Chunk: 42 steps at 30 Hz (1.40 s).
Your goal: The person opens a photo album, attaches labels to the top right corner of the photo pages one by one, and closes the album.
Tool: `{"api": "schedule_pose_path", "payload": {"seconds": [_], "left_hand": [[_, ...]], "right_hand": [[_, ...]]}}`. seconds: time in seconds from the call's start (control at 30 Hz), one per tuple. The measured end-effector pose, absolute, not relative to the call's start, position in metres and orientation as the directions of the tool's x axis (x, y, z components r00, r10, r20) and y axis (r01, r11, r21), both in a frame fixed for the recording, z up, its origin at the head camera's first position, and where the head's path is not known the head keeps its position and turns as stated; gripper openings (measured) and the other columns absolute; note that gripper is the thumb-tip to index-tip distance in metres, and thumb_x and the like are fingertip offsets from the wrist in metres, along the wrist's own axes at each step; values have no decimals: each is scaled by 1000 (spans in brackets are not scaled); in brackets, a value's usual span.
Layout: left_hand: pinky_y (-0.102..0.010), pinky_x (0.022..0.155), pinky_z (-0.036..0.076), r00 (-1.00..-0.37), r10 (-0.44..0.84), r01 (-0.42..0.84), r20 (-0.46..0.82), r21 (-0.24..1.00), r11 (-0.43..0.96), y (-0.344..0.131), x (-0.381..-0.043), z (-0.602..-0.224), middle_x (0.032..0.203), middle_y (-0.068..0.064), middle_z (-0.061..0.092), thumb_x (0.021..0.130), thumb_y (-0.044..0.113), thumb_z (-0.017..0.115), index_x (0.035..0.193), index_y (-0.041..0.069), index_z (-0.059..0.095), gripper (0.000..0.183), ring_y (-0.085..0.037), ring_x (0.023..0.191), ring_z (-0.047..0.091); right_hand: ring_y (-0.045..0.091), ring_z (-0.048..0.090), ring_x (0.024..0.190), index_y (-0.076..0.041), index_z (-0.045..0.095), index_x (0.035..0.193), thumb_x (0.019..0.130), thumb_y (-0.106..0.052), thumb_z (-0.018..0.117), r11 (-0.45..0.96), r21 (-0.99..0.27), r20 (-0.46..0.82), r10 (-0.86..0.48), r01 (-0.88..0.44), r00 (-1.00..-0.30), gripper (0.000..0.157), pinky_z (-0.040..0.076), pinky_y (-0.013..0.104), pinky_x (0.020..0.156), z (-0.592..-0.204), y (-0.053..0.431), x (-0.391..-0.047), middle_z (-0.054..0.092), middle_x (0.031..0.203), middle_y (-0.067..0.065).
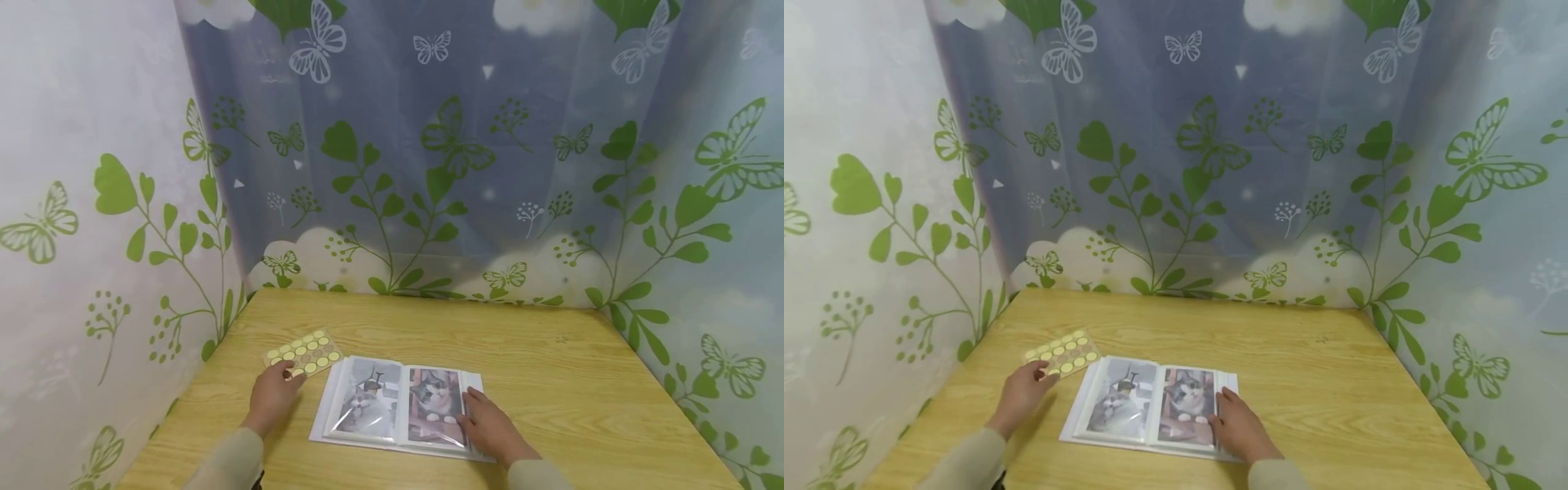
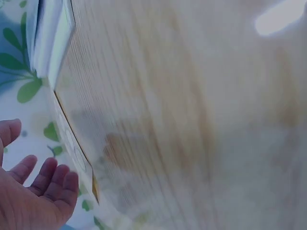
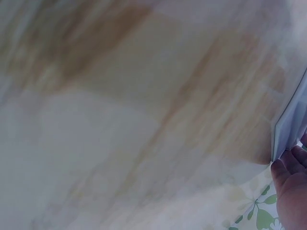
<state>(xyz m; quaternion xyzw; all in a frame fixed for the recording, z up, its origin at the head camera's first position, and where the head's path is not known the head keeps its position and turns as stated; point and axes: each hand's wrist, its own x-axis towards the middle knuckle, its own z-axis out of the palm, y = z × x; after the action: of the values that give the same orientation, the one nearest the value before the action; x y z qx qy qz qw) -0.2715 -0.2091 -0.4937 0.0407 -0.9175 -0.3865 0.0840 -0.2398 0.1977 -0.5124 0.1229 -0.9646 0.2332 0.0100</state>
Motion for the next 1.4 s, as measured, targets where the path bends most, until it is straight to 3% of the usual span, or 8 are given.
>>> {"api": "schedule_pose_path", "payload": {"seconds": [0.13,0.3,0.7,0.93,1.1,1.4], "left_hand": [[-62,96,44,-982,-104,35,156,697,716,-219,-281,-496,124,-37,53,95,20,64,133,-15,47,54,-52,114,52],[-64,108,31,-987,-62,52,149,657,752,-232,-293,-499,138,-42,39,96,22,63,141,-17,35,66,-56,127,39],[-65,112,23,-998,22,56,65,583,811,-246,-310,-504,147,-42,27,94,34,66,147,-16,24,84,-58,134,28],[-71,111,2,-999,21,5,-24,549,836,-247,-313,-511,154,-36,21,88,46,71,150,-11,23,97,-52,141,19],[-73,109,5,-1000,21,7,-22,513,859,-247,-313,-509,151,-36,28,87,44,72,147,-12,31,92,-53,139,24],[-72,106,23,-999,39,46,25,449,892,-243,-313,-508,140,-38,41,86,40,73,141,-13,41,82,-56,129,37]], "right_hand": [[47,42,133,12,52,134,97,-18,61,864,-443,69,-233,-239,-970,49,34,57,110,-514,198,-240,46,144,29],[46,43,132,12,52,134,97,-19,61,865,-439,73,-237,-245,-969,49,34,56,110,-515,198,-241,46,143,29],[46,43,132,12,52,134,97,-19,61,864,-445,66,-231,-236,-971,49,34,56,110,-513,199,-241,46,144,28],[47,42,133,12,52,134,97,-18,61,856,-459,66,-236,-240,-969,49,33,57,110,-512,199,-240,45,144,29],[46,42,133,12,52,134,97,-18,61,859,-456,57,-235,-234,-970,49,33,57,110,-511,199,-241,45,144,29],[46,41,134,11,51,136,98,-20,60,866,-453,30,-224,-213,-974,50,32,57,111,-514,199,-242,43,146,28]]}}
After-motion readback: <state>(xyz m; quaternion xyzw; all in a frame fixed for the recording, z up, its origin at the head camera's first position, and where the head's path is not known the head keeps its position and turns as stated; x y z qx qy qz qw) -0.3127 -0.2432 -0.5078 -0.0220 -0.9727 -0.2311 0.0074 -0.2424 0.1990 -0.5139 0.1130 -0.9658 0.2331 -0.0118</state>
